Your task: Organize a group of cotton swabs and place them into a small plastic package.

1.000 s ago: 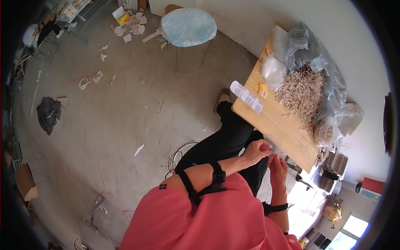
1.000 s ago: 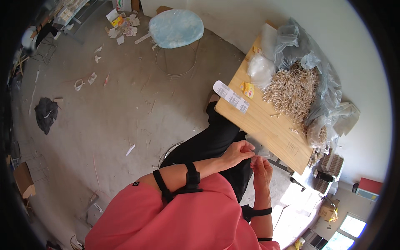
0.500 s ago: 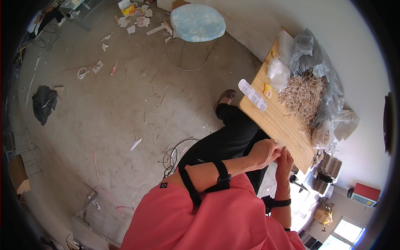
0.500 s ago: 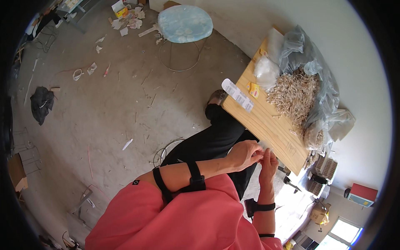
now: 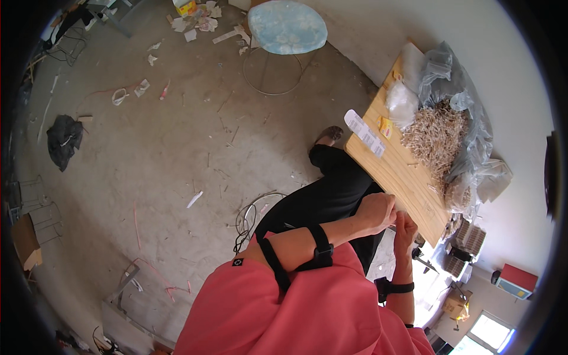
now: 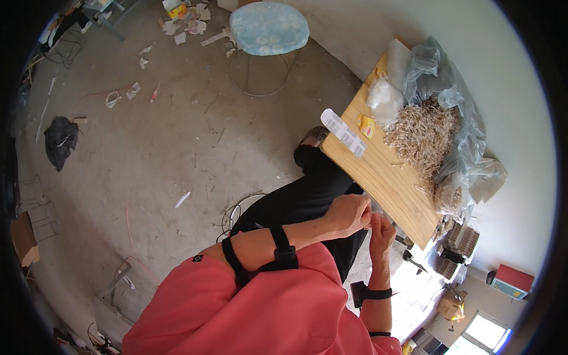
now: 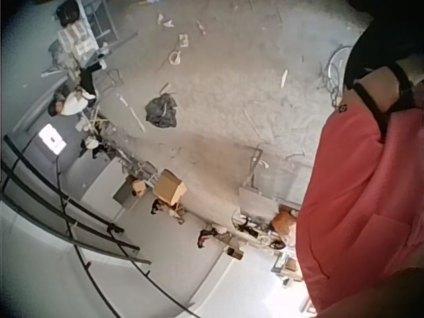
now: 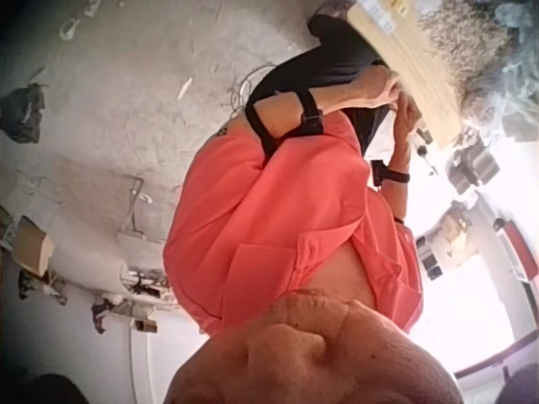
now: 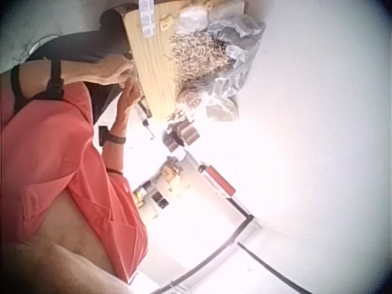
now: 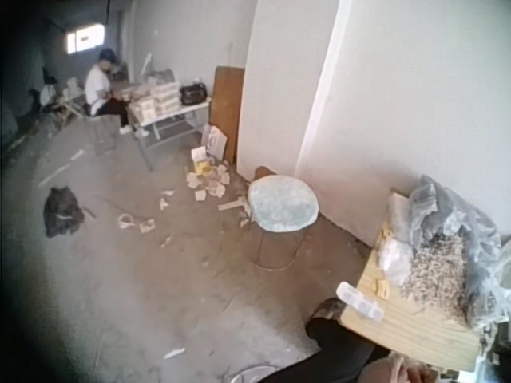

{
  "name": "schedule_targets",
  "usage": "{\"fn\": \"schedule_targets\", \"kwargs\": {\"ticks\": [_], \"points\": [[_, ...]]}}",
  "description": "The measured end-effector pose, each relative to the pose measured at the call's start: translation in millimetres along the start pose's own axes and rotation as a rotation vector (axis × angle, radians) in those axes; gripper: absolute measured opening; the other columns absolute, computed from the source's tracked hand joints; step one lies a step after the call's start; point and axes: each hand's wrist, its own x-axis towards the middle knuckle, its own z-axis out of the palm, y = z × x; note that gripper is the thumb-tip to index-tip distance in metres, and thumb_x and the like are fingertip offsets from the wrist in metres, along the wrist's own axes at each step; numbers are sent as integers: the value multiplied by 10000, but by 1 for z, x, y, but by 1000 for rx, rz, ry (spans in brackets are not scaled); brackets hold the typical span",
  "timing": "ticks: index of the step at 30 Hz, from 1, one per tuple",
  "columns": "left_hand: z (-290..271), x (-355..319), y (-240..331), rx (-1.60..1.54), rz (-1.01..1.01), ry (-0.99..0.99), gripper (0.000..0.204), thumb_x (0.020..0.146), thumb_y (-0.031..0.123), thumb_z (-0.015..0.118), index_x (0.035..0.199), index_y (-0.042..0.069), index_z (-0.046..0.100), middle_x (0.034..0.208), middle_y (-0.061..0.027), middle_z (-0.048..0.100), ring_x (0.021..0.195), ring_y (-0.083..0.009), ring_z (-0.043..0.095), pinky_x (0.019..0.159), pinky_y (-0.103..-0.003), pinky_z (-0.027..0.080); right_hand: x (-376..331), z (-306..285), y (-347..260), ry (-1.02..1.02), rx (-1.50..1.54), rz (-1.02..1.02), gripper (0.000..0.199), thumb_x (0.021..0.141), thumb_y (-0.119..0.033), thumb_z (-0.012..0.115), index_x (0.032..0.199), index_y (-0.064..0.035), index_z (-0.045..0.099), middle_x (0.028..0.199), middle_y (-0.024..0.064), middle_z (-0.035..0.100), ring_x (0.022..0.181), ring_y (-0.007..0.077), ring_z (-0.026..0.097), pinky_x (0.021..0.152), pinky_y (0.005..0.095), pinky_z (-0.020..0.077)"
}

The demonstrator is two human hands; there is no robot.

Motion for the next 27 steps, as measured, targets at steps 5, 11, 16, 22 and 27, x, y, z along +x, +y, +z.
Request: {"fn": "schedule_targets", "kwargs": {"ticks": [5,11,16,22,27], "points": [[-11,1,2,-93,32,-99,166,783,177,675,800,22,618,753,-163,670,724,-343,676,651,-438,531,3,2,0,-4,19,79,129,987,-81,581,1038,24,635,820,25,647,686,80,580,624,232,484],[-1,-5,3,190,161,23,290,776,214,719,925,-1,595,843,-153,666,771,-336,685,665,-441,539,8,20,-18,231,-95,114,307,902,-18,621,1198,9,542,756,35,604,634,78,582,513,213,454],[4,-5,-1,295,159,-57,331,763,190,722,988,-12,588,835,-143,664,807,-312,684,677,-455,531,13,17,-17,207,-87,199,317,913,-101,639,1205,-6,563,602,-10,547,481,55,481,422,218,359],[0,-13,7,518,127,-8,260,759,227,731,896,25,641,796,-103,662,804,-251,678,693,-431,491,16,31,-18,130,-211,236,357,913,-151,672,1226,-17,564,658,16,630,512,61,527,425,234,372],[-2,-12,17,733,155,-124,182,755,237,735,835,80,687,759,-63,686,755,-230,691,696,-422,465,17,37,-21,191,-207,280,335,867,-88,671,1185,-11,599,614,31,611,488,92,548,428,262,426]]}}
